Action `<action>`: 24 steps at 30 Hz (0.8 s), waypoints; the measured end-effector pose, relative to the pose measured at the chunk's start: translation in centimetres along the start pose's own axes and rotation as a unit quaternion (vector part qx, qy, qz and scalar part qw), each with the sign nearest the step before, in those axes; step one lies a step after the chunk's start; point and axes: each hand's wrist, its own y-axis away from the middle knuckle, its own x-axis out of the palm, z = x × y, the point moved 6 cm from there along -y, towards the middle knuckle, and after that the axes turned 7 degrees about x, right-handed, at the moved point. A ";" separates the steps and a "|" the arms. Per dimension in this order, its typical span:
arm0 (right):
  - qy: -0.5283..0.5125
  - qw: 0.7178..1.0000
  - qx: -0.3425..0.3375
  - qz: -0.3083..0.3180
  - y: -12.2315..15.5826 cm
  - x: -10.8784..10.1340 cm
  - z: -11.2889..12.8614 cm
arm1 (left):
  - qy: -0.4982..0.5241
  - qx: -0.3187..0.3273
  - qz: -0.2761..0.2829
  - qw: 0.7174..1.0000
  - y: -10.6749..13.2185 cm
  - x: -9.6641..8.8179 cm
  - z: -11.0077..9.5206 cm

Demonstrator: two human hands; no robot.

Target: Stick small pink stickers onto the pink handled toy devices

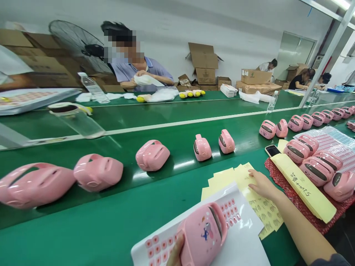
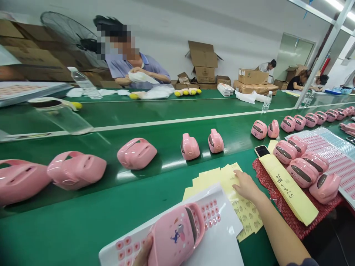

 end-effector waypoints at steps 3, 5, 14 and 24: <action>0.035 0.999 0.008 0.025 0.9 -0.2 -0.3 | -0.010 -0.007 -0.016 1.000 0.6 2.3 -0.4; 0.038 0.998 0.012 0.042 1.1 -0.1 -0.5 | -0.015 -0.016 -0.017 1.000 0.7 2.8 -0.3; -0.043 0.997 0.012 0.057 0.0 0.5 -0.4 | -0.135 0.084 0.207 0.965 1.7 5.1 -4.3; -0.136 0.989 0.025 0.042 -2.2 4.5 1.8 | -0.181 0.106 0.252 0.945 0.5 7.7 -8.7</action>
